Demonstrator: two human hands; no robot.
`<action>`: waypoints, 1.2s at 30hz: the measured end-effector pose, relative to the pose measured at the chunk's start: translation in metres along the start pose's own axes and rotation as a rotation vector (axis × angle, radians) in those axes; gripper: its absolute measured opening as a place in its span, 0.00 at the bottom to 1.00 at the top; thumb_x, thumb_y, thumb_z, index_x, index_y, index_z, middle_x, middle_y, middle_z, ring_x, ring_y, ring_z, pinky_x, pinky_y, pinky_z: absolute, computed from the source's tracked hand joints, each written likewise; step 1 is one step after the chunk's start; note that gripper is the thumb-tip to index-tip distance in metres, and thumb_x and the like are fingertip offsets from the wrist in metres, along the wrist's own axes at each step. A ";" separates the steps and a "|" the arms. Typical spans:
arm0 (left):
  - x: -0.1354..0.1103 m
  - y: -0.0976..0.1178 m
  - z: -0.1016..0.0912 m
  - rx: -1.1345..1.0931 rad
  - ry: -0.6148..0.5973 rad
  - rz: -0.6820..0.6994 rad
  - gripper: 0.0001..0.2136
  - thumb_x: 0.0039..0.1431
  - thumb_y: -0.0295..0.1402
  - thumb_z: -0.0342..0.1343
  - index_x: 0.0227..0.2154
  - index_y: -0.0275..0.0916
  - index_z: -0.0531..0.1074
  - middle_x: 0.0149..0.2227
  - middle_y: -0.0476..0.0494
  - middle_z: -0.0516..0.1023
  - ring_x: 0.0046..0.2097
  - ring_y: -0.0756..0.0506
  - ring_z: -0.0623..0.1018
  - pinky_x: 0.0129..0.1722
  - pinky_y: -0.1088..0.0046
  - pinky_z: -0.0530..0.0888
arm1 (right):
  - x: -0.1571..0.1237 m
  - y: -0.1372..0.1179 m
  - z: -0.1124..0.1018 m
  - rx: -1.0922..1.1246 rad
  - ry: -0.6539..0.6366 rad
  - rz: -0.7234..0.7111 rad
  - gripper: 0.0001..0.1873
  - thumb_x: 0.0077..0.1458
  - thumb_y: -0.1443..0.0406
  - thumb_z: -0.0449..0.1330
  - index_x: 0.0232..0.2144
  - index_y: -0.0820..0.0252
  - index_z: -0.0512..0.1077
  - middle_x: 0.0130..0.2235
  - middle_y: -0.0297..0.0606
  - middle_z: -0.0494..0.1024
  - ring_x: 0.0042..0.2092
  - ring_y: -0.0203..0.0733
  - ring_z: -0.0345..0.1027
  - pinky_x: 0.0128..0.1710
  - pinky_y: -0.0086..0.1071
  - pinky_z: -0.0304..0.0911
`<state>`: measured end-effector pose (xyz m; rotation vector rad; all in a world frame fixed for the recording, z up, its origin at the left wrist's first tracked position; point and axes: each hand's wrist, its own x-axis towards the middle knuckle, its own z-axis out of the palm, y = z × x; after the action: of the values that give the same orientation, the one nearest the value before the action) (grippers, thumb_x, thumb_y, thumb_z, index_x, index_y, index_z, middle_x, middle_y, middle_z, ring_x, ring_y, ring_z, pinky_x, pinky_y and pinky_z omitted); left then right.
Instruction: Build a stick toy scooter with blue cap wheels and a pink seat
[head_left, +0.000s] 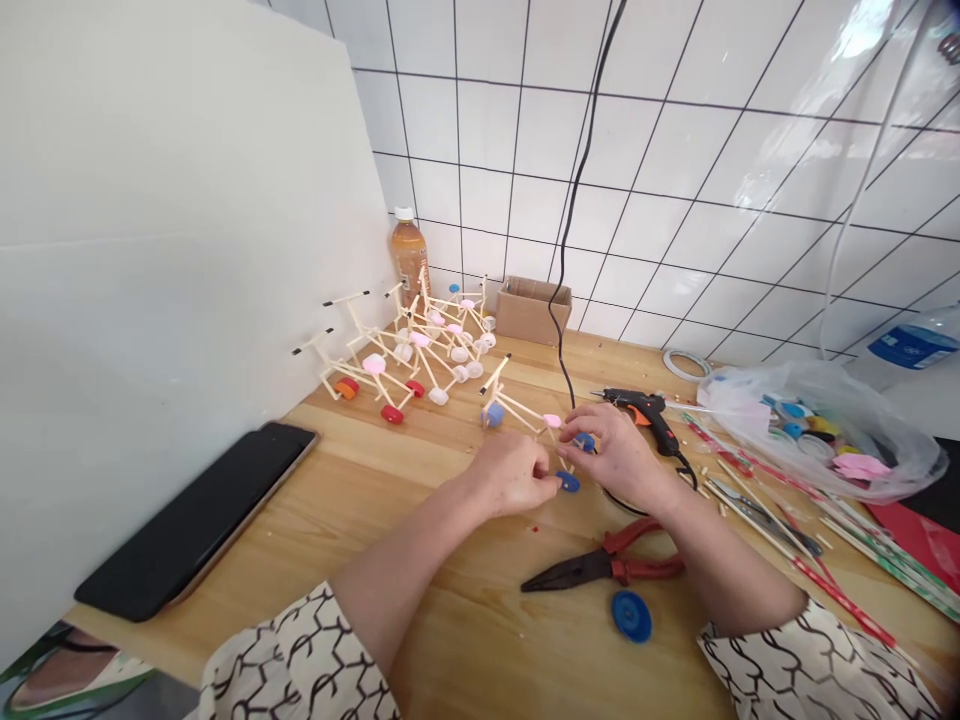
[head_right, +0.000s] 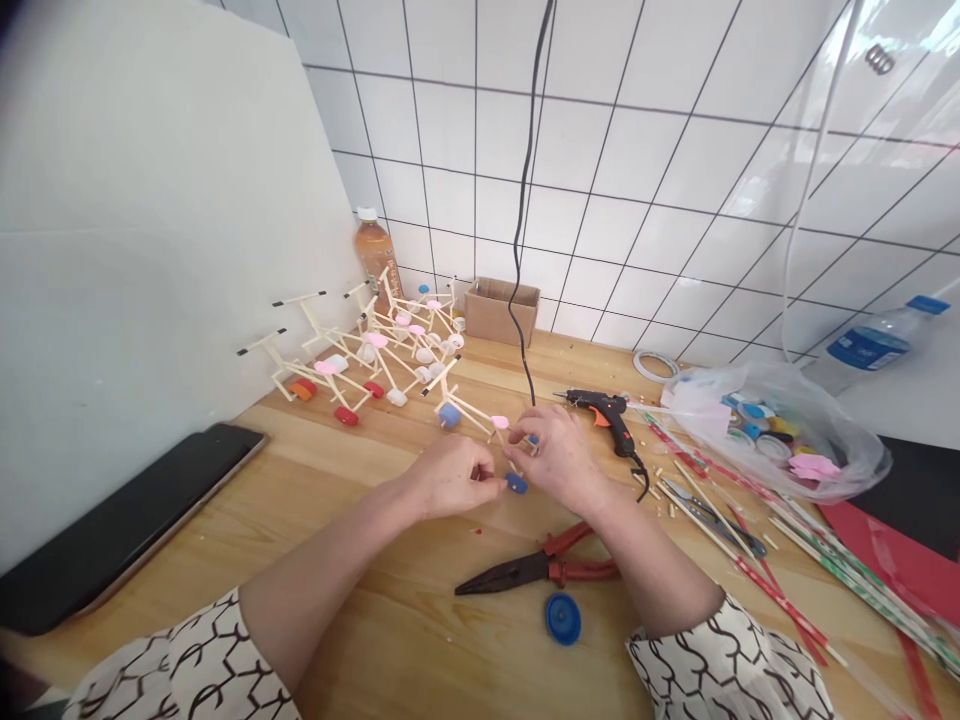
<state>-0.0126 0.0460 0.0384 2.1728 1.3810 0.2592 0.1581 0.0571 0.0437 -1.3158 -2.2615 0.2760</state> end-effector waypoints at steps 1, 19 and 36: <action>-0.001 0.001 -0.001 0.015 -0.012 0.005 0.13 0.48 0.40 0.51 0.18 0.38 0.73 0.18 0.49 0.70 0.21 0.52 0.64 0.22 0.74 0.52 | 0.000 0.000 0.001 0.000 0.000 -0.010 0.02 0.46 0.66 0.63 0.24 0.57 0.74 0.37 0.39 0.77 0.40 0.44 0.68 0.44 0.39 0.58; -0.002 0.001 -0.004 0.178 -0.100 0.113 0.14 0.49 0.39 0.50 0.19 0.38 0.75 0.21 0.44 0.75 0.23 0.48 0.68 0.22 0.72 0.54 | -0.001 -0.007 0.018 -0.053 -0.093 0.032 0.08 0.50 0.69 0.58 0.20 0.59 0.69 0.30 0.38 0.75 0.37 0.42 0.66 0.38 0.33 0.60; -0.001 -0.004 0.003 0.147 -0.130 0.099 0.14 0.51 0.43 0.51 0.24 0.38 0.75 0.26 0.42 0.76 0.30 0.44 0.74 0.26 0.73 0.63 | 0.020 -0.007 0.026 -0.078 -0.054 0.036 0.08 0.48 0.68 0.59 0.19 0.59 0.68 0.29 0.37 0.75 0.35 0.42 0.66 0.37 0.34 0.59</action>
<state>-0.0148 0.0454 0.0338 2.3369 1.2570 0.0523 0.1313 0.0726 0.0305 -1.4060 -2.3165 0.2413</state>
